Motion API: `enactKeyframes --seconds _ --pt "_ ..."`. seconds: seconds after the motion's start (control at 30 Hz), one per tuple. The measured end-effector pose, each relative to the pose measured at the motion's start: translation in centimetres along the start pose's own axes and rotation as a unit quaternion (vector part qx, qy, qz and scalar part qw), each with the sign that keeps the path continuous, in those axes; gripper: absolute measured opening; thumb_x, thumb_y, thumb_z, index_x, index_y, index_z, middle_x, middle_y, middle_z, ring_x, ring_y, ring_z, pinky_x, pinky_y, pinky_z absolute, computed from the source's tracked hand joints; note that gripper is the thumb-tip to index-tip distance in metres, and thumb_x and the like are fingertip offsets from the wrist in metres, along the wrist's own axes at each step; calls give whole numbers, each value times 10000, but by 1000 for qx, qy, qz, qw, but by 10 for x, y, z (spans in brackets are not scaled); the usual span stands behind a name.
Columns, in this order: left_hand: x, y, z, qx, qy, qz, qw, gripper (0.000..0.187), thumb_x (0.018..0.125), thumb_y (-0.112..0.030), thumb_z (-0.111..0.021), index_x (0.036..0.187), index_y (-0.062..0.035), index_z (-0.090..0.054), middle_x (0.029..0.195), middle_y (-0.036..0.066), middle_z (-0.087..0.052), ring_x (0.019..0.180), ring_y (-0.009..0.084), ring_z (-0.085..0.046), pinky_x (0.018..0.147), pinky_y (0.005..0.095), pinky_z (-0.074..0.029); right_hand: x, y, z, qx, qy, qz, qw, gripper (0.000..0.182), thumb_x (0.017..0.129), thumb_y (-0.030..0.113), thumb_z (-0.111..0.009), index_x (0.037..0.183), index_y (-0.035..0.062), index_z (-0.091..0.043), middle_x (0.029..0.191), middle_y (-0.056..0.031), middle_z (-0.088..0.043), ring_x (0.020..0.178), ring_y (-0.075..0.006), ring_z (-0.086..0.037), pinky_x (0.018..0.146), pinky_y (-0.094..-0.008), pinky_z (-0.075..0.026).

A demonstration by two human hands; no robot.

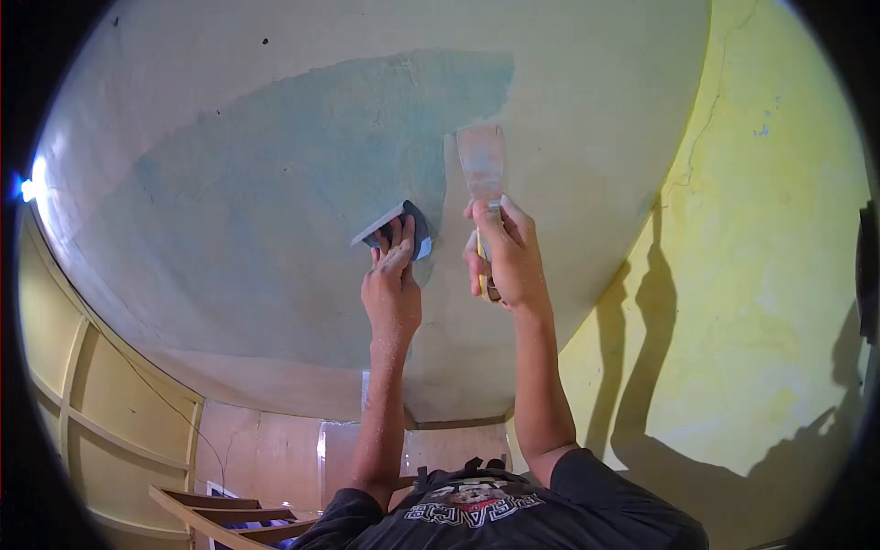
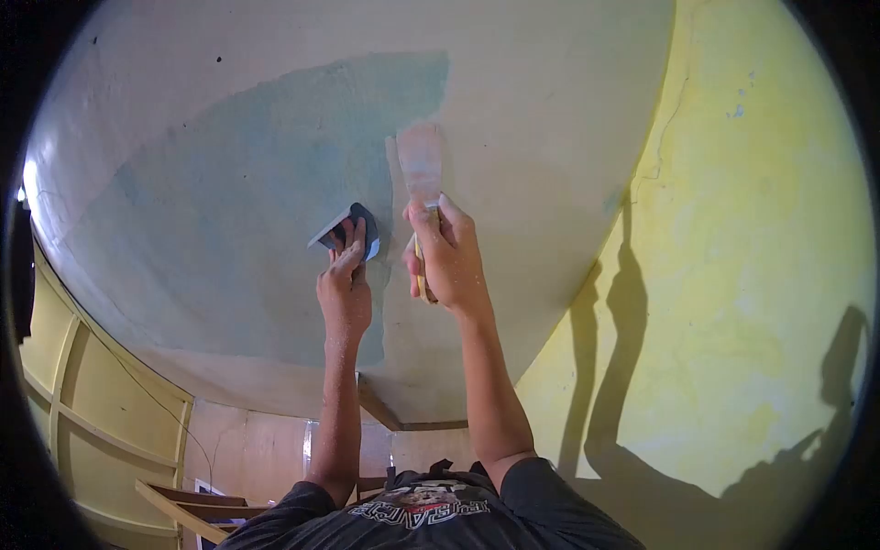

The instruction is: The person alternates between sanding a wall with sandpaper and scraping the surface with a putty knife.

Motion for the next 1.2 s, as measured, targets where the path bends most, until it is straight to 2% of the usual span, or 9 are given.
enactKeyframes --seconds 0.27,0.57,0.6,0.67,0.8,0.93,1.03,1.1,1.2 --pt "2 -1 4 -13 -7 -1 1000 550 974 70 -491 1459 -154 -621 1556 96 -524 1503 382 -375 1212 514 -381 -1 3 1 -16 -18 -5 1000 356 1075 363 -584 1043 8 -575 594 -50 -506 398 -106 -434 365 -282 -398" --pt "2 -4 4 -10 9 21 1000 573 962 72 -498 1477 -156 -606 1567 105 -513 1511 385 -369 1213 527 -377 0 2 2 -38 -10 -6 999 351 1072 395 -588 1042 45 -573 576 -26 -490 400 -96 -425 368 -281 -382" --pt "3 -4 5 -9 3 13 1000 574 962 73 -498 1477 -156 -606 1567 103 -515 1512 384 -368 1213 527 -377 -3 3 4 -19 -13 -15 1000 342 1084 343 -567 1031 5 -568 613 -37 -507 434 -103 -463 382 -293 -414" --pt "2 -3 5 -8 -8 -2 1000 576 961 76 -499 1476 -158 -607 1566 99 -518 1515 382 -365 1213 528 -378 1 6 -1 -14 -8 -9 1000 343 1081 342 -569 1029 3 -567 612 -38 -507 431 -105 -462 381 -294 -415" --pt "3 -5 6 -23 0 15 1000 517 994 62 -516 1460 -137 -613 1552 111 -522 1500 369 -367 1240 519 -344 -4 8 3 -18 -21 -7 1000 330 1073 333 -580 1015 8 -570 608 -39 -503 426 -109 -463 375 -294 -409" --pt "1 -4 5 -17 2 13 1000 487 987 56 -521 1431 -114 -628 1549 111 -527 1492 367 -385 1226 516 -365 -5 4 3 -12 -22 -9 1000 333 1073 338 -578 1013 10 -573 603 -45 -509 424 -110 -470 372 -293 -403" --pt "5 -3 7 -4 -9 1 1000 496 976 56 -520 1427 -119 -633 1547 112 -531 1482 377 -403 1207 512 -390 0 8 0 -13 -15 0 1000 375 1072 420 -568 1065 45 -560 557 -41 -493 370 -139 -461 381 -283 -345" --pt "0 2 -2 7 14 1 1000 536 974 64 -497 1448 -149 -629 1549 102 -533 1479 400 -410 1195 528 -401 -4 10 -5 -8 -20 -20 1000 375 1071 420 -570 1062 45 -561 554 -37 -489 367 -135 -457 377 -277 -329" --pt "0 -3 9 -31 10 4 999 557 957 97 -498 1441 -140 -639 1543 126 -539 1475 386 -429 1190 505 -409 -17 2 5 -23 -5 -29 999 372 1067 425 -578 1061 53 -564 553 -34 -490 363 -133 -460 372 -276 -310"
Point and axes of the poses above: each hand's wrist, its own x-axis towards the middle knuckle, its own z-axis out of the back of the hand, y = z × x, the point moved 10 cm from there along x, towards the middle knuckle
